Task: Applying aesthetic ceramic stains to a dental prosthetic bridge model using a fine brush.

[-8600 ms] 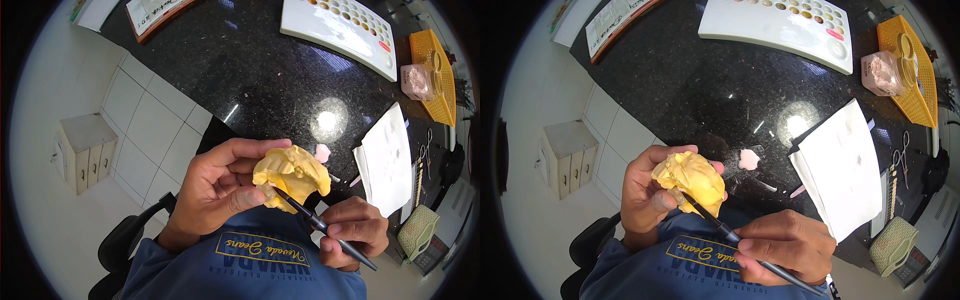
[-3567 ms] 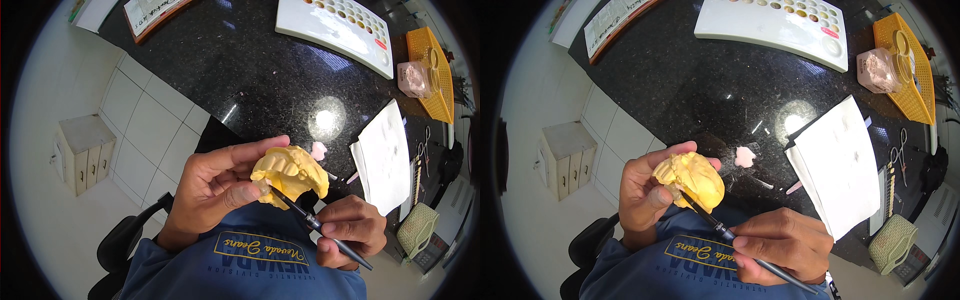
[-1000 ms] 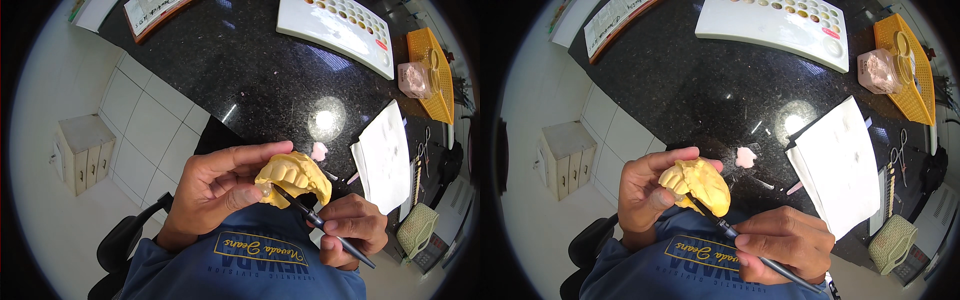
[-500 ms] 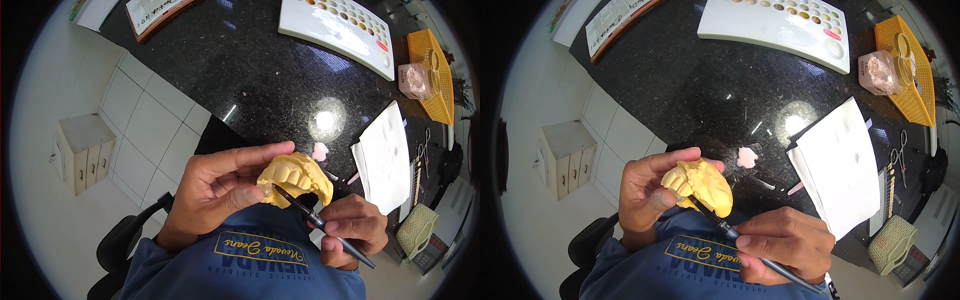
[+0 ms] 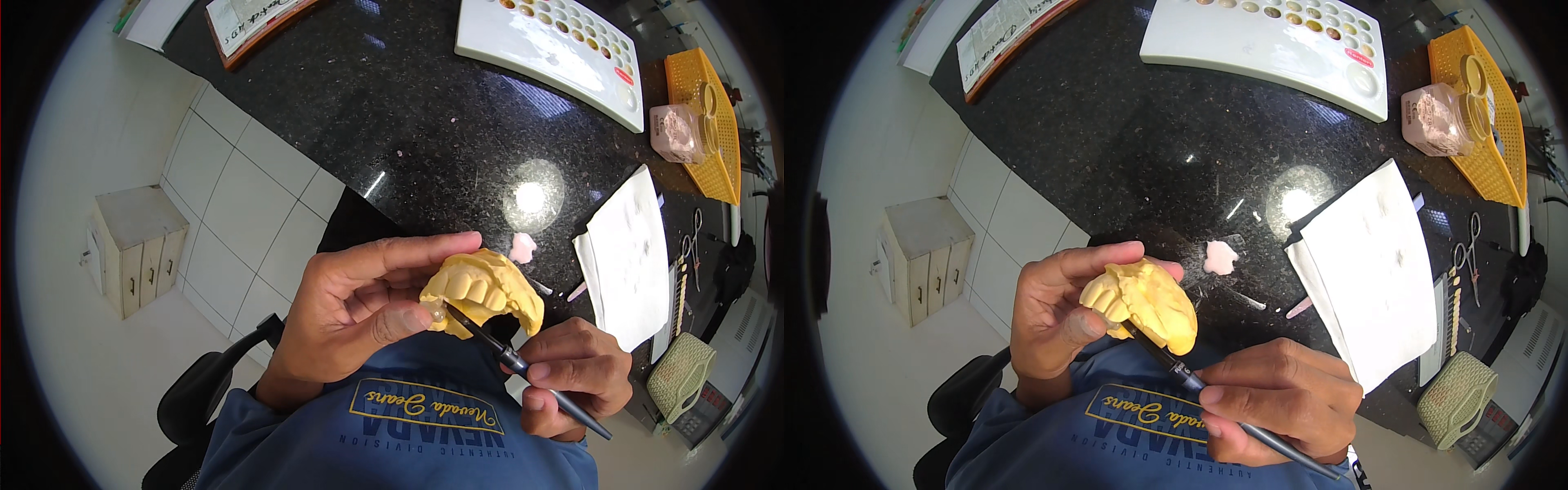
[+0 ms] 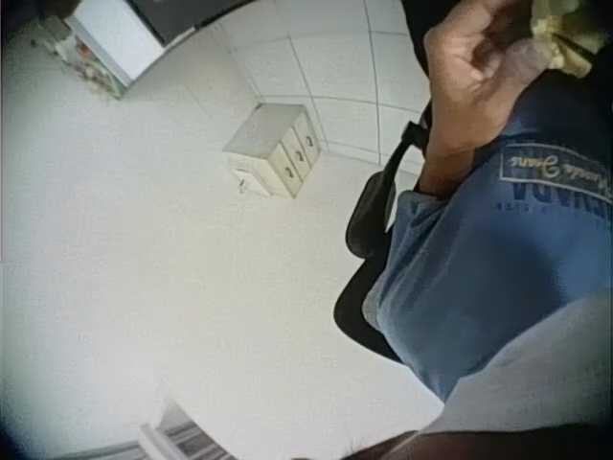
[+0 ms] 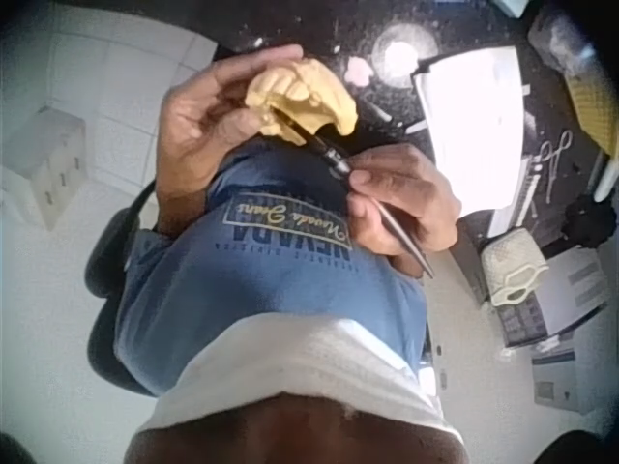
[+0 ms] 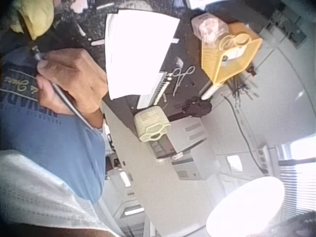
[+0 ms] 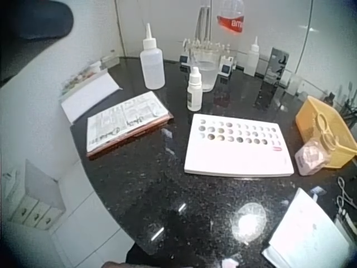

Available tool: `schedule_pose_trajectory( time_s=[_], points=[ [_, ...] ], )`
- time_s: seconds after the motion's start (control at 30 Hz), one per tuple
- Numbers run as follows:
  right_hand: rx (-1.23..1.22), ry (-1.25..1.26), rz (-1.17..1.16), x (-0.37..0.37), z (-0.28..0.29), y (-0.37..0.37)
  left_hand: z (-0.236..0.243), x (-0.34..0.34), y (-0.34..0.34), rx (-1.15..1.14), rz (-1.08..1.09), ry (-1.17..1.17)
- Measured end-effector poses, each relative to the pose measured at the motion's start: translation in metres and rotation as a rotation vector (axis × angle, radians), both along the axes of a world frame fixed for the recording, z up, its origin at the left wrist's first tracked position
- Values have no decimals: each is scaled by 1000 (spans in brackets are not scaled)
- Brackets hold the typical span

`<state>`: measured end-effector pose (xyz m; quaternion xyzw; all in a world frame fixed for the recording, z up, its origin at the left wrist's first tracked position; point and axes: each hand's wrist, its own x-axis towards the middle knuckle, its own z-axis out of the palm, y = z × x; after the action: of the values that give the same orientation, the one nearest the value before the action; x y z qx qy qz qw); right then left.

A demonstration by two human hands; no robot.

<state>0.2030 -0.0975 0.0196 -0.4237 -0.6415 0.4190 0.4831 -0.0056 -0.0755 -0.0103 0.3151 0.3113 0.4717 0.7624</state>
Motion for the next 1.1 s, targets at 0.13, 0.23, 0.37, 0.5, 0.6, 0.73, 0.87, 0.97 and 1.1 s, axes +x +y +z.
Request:
schedule_pose_trajectory(
  time_s=[0.13,0.23,0.37,0.5,0.6,0.73,0.87,0.97,1.1],
  points=[
    [34,14,24,3,0,0,0,-3,-2,-37,-6,-3],
    [86,135,57,5,-2,-4,-5,-4,-2,-55,-11,-46],
    [40,149,-159,16,3,-22,-2,-2,-2,-77,-2,-20],
    [-93,66,-351,15,1,-17,-3,-3,-2,-94,1,8],
    [-83,-99,-315,15,-4,-13,-6,1,-4,-22,64,135],
    [-59,-152,-332,15,-8,-13,-6,4,-6,-14,99,129],
    [-46,-200,-346,13,-7,-10,-7,7,-7,-27,141,69],
    [-27,-204,-335,11,-7,-7,-5,9,-7,-44,153,80],
    [-11,-252,-286,12,-6,-5,-5,9,-8,-46,167,78]
  ],
)
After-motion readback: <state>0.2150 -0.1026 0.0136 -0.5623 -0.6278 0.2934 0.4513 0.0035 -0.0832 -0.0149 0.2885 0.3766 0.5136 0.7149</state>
